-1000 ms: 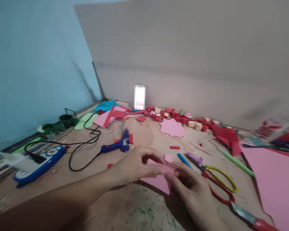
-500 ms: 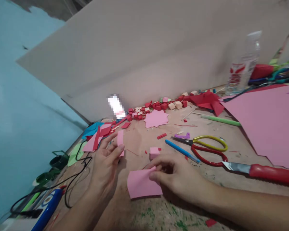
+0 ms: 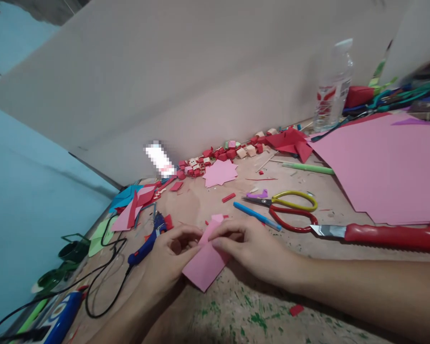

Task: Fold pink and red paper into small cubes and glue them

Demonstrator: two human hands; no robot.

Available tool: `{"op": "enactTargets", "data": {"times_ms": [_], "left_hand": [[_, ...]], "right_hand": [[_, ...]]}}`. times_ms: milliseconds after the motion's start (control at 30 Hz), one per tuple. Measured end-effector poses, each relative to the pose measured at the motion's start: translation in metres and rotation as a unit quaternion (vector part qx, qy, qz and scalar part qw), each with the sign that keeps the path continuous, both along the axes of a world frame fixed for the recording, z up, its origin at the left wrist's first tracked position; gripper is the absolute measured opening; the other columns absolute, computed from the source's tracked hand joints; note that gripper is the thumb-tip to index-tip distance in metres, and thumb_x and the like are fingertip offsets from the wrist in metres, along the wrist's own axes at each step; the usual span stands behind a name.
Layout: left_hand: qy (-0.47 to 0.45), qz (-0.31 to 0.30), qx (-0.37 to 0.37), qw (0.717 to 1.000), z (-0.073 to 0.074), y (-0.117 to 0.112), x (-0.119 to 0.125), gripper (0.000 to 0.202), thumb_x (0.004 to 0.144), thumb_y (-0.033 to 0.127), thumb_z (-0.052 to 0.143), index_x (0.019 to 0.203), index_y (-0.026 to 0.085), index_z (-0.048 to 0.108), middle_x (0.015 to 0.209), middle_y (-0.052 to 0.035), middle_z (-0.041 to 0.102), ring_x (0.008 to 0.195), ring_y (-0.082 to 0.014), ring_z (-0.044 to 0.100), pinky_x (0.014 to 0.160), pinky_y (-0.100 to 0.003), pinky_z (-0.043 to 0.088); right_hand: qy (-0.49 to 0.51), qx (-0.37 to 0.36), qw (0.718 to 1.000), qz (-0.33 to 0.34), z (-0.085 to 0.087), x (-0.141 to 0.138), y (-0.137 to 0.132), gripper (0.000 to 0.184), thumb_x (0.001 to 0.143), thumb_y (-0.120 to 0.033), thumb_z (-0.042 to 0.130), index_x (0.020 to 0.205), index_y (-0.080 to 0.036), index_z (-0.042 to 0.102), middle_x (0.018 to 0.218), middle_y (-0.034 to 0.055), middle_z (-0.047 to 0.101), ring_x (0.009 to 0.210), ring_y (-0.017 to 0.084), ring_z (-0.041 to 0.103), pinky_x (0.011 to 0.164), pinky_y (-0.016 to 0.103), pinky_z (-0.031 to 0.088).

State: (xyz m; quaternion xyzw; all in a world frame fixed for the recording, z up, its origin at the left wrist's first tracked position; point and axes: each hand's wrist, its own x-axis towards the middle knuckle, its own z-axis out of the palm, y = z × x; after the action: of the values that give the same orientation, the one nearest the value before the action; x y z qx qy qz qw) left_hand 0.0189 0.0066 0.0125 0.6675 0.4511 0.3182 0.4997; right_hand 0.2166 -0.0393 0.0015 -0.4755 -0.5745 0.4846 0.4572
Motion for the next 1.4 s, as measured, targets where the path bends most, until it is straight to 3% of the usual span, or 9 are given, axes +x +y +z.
{"op": "enactTargets", "data": {"times_ms": [100,300,400,567,733,900,967,1067,1400], "left_hand": [[-0.021,0.018,0.019,0.999,0.003,-0.002,-0.005,0.025,0.088,0.039,0.068,0.078,0.016,0.071,0.07,-0.0014,0.064,0.062,-0.0137,0.053,0.055,-0.024,0.039],[0.071,-0.008,0.107,0.992,0.01,-0.004,-0.002,0.01,0.082,0.023,0.075,0.074,0.018,0.073,0.078,-0.0019,0.07,0.073,-0.0152,0.058,0.068,-0.026,0.043],[-0.013,0.118,0.088,0.989,0.015,0.017,-0.011,0.013,0.077,0.024,0.079,0.071,0.015,0.072,0.069,-0.002,0.067,0.065,-0.0134,0.058,0.061,-0.024,0.043],[-0.163,0.365,0.128,0.907,0.019,0.076,-0.059,0.028,0.075,0.037,0.073,0.079,0.02,0.051,0.059,0.0095,0.047,0.042,-0.0052,0.032,0.043,-0.018,0.03],[-0.211,0.456,0.192,0.843,0.023,0.089,-0.076,0.038,0.071,0.023,0.071,0.083,0.024,0.035,0.066,0.0113,0.043,0.042,-0.004,0.034,0.042,-0.015,0.029],[-0.196,0.363,0.277,0.867,0.028,0.048,-0.042,0.024,0.077,0.026,0.076,0.086,0.021,0.054,0.067,0.0085,0.047,0.048,-0.0067,0.04,0.048,-0.019,0.038],[-0.03,0.185,0.351,0.917,0.023,0.029,-0.029,0.009,0.086,0.026,0.071,0.087,0.02,0.065,0.08,0.0003,0.061,0.067,-0.0126,0.058,0.064,-0.025,0.049],[0.127,0.012,0.391,0.912,0.008,0.008,-0.014,0.021,0.08,0.023,0.081,0.097,0.021,0.069,0.116,-0.0086,0.068,0.105,-0.0238,0.065,0.086,-0.033,0.054],[0.15,-0.032,0.387,0.909,-0.016,0.002,-0.005,0.012,0.091,0.01,0.07,0.098,0.019,0.068,0.1,-0.0044,0.074,0.097,-0.019,0.068,0.088,-0.03,0.051]], "right_hand": [[-0.014,0.006,1.0,-0.025,0.0,0.001,0.0,0.018,0.088,-0.028,0.063,0.083,-0.024,0.08,0.084,0.0019,0.077,0.08,0.021,0.068,0.077,0.034,0.053],[-0.024,0.036,0.998,-0.046,-0.004,0.003,0.001,0.02,0.091,-0.029,0.061,0.086,-0.023,0.08,0.09,0.003,0.078,0.083,0.022,0.07,0.073,0.033,0.054],[-0.018,0.024,0.996,-0.085,-0.006,0.003,0.002,0.023,0.091,-0.034,0.061,0.091,-0.021,0.08,0.087,0.0052,0.077,0.071,0.02,0.068,0.06,0.03,0.052],[-0.02,-0.007,0.995,-0.099,-0.004,0.003,0.001,0.028,0.09,-0.037,0.061,0.097,-0.018,0.081,0.088,0.0078,0.077,0.067,0.019,0.066,0.055,0.029,0.049],[-0.052,0.007,0.997,-0.056,-0.004,0.003,-0.002,0.032,0.091,-0.036,0.056,0.1,-0.018,0.081,0.092,0.0087,0.078,0.075,0.023,0.068,0.065,0.034,0.052],[-0.064,0.051,0.995,-0.047,-0.003,0.002,-0.003,0.029,0.092,-0.029,0.055,0.1,-0.019,0.08,0.104,0.0088,0.079,0.092,0.027,0.071,0.079,0.038,0.054],[-0.041,0.047,0.997,-0.05,-0.004,0.001,-0.002,0.028,0.093,-0.029,0.056,0.103,-0.02,0.08,0.107,0.0085,0.079,0.096,0.026,0.071,0.081,0.038,0.055],[-0.011,0.033,0.998,-0.043,-0.007,0.0,-0.002,0.027,0.094,-0.031,0.057,0.107,-0.021,0.079,0.11,0.0083,0.079,0.092,0.026,0.072,0.077,0.038,0.056],[-0.016,0.022,0.999,-0.02,-0.002,0.002,-0.001,0.024,0.092,-0.036,0.06,0.099,-0.024,0.081,0.094,0.0061,0.078,0.08,0.023,0.072,0.073,0.035,0.056]]}}
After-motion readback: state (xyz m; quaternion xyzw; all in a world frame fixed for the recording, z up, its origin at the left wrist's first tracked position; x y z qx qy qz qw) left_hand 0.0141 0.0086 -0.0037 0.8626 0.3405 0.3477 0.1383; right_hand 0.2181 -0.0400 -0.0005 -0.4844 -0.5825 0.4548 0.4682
